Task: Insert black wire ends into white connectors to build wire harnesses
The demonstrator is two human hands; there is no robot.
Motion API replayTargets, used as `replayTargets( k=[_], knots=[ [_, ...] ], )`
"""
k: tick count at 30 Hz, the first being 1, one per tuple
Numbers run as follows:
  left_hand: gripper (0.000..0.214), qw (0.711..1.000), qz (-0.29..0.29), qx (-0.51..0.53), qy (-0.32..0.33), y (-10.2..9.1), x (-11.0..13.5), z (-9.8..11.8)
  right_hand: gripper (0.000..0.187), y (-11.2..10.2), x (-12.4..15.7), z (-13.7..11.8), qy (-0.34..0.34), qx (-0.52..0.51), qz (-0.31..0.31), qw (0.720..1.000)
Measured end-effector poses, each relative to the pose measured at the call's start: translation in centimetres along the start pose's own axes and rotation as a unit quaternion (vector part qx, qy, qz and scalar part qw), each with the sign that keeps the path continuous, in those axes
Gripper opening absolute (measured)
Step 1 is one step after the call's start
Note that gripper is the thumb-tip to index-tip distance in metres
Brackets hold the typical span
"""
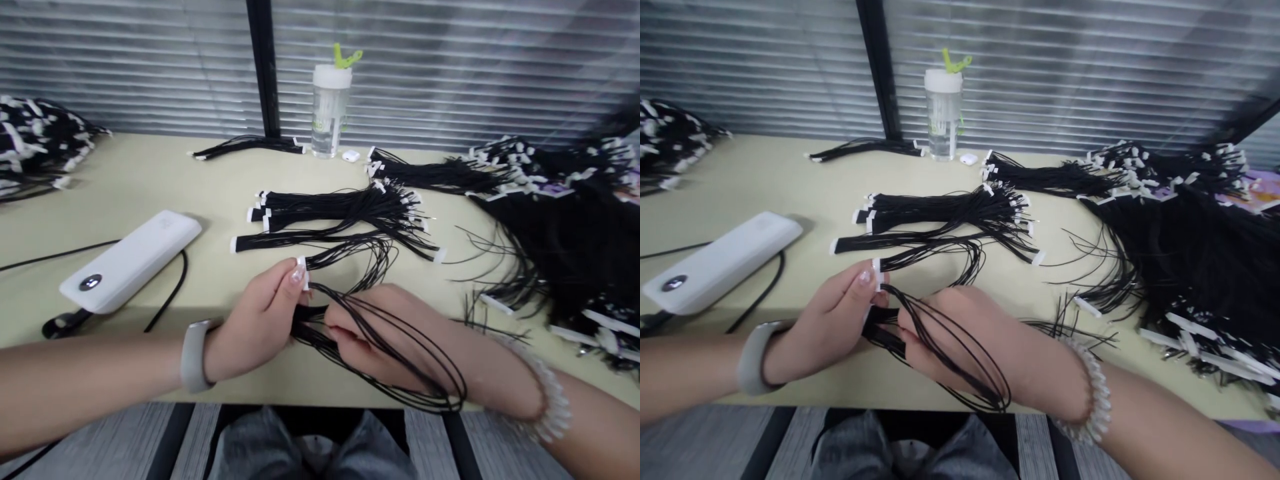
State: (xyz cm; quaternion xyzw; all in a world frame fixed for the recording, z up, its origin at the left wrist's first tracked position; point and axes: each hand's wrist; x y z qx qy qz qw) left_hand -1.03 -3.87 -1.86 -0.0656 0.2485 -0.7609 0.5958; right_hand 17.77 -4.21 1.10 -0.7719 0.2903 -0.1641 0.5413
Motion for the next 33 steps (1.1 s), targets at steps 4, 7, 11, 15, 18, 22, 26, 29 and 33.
replayTargets(
  k=[4, 7, 11, 15, 18, 22, 26, 29, 33],
  knots=[
    [0.036, 0.999, 0.000, 0.024, -0.033, 0.0, -0.1, -0.2, 0.019, -3.2, 1.3, 2.2, 0.018, 0.041, -0.003, 0.999],
    [0.036, 0.997, -0.010, 0.048, -0.062, 0.0, -0.2, -0.2, 0.012, -6.3, 2.3, 3.9, 0.192, -0.003, 0.179, 0.965],
    [0.037, 0.995, -0.024, 0.071, -0.067, 0.0, -0.1, 0.0, 0.012, -8.2, 3.0, 5.3, 0.259, -0.077, 0.437, 0.858],
    [0.038, 0.999, -0.010, 0.018, -0.032, 0.0, -0.2, 0.1, 0.031, -8.5, 2.9, 5.7, 0.179, -0.289, 0.517, 0.785],
    [0.038, 1.000, -0.012, -0.002, -0.017, -0.1, -0.2, 0.2, 0.049, -8.2, 2.6, 5.0, 0.179, -0.346, 0.481, 0.785],
    [0.038, 0.999, -0.032, -0.016, -0.001, -0.1, -0.2, 0.2, 0.053, -6.1, 2.0, 3.0, 0.125, -0.288, 0.388, 0.867],
    [0.035, 0.999, -0.039, 0.004, -0.001, -0.1, -0.1, 0.1, 0.003, -3.6, 1.3, 0.9, 0.070, -0.062, 0.254, 0.963],
    [0.036, 0.999, -0.043, 0.007, 0.007, -0.2, -0.1, 0.0, 0.012, -2.6, 0.9, 0.2, 0.027, 0.068, 0.204, 0.976],
    [0.035, 0.998, -0.059, 0.028, 0.005, -0.2, -0.1, 0.1, 0.018, -2.0, 0.5, 0.1, 0.009, 0.113, 0.202, 0.973]
  ],
)
Point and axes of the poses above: each hand's wrist, its own x-axis away from the middle knuckle, its own y-axis out of the palm, z = x × y, and after that the axes turned 3 degrees about -z, right-handed
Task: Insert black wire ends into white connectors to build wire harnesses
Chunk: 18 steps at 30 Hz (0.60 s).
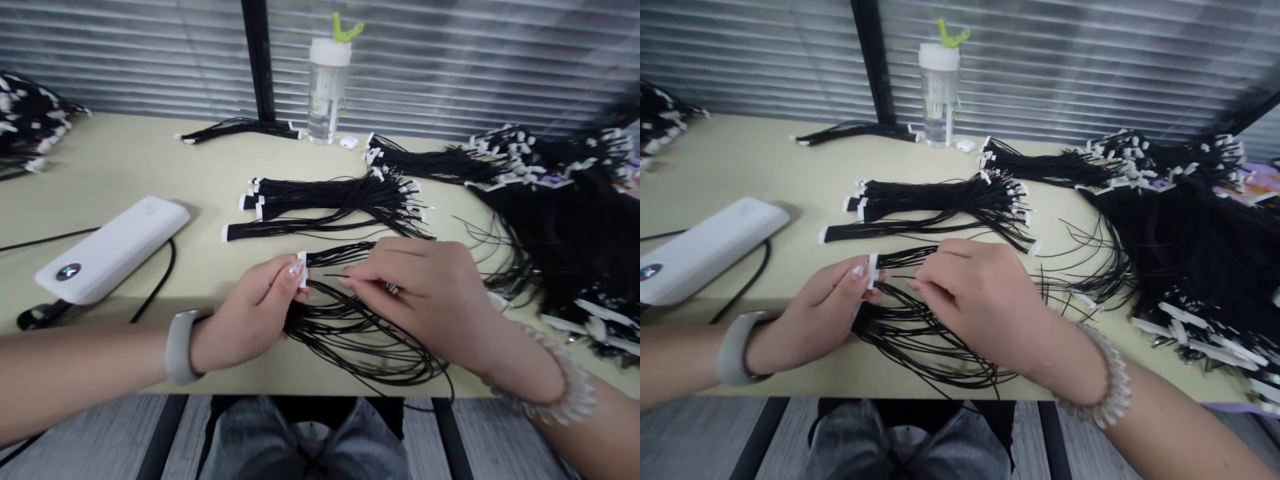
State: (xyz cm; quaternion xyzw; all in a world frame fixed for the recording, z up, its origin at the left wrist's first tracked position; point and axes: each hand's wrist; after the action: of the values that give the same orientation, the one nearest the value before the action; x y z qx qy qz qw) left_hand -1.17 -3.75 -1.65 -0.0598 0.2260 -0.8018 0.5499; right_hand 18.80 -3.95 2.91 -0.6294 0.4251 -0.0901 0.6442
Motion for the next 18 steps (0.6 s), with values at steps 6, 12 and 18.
replayTargets(
  k=[6, 12, 18],
  knots=[
    [0.036, 1.000, -0.015, -0.021, 0.004, -0.06, 0.04, 0.28, 0.022, 0.54, -0.16, -0.18, -0.005, 0.012, 0.005, 1.000],
    [0.035, 0.999, -0.020, -0.021, 0.016, -0.04, 0.03, 0.28, 0.024, 0.75, -0.01, 0.02, -0.027, 0.024, -0.009, 0.999],
    [0.034, 0.999, -0.029, -0.042, 0.018, -0.12, 0.05, 0.33, 0.023, 0.75, 0.07, 0.13, -0.051, 0.064, 0.013, 0.997]
  ],
)
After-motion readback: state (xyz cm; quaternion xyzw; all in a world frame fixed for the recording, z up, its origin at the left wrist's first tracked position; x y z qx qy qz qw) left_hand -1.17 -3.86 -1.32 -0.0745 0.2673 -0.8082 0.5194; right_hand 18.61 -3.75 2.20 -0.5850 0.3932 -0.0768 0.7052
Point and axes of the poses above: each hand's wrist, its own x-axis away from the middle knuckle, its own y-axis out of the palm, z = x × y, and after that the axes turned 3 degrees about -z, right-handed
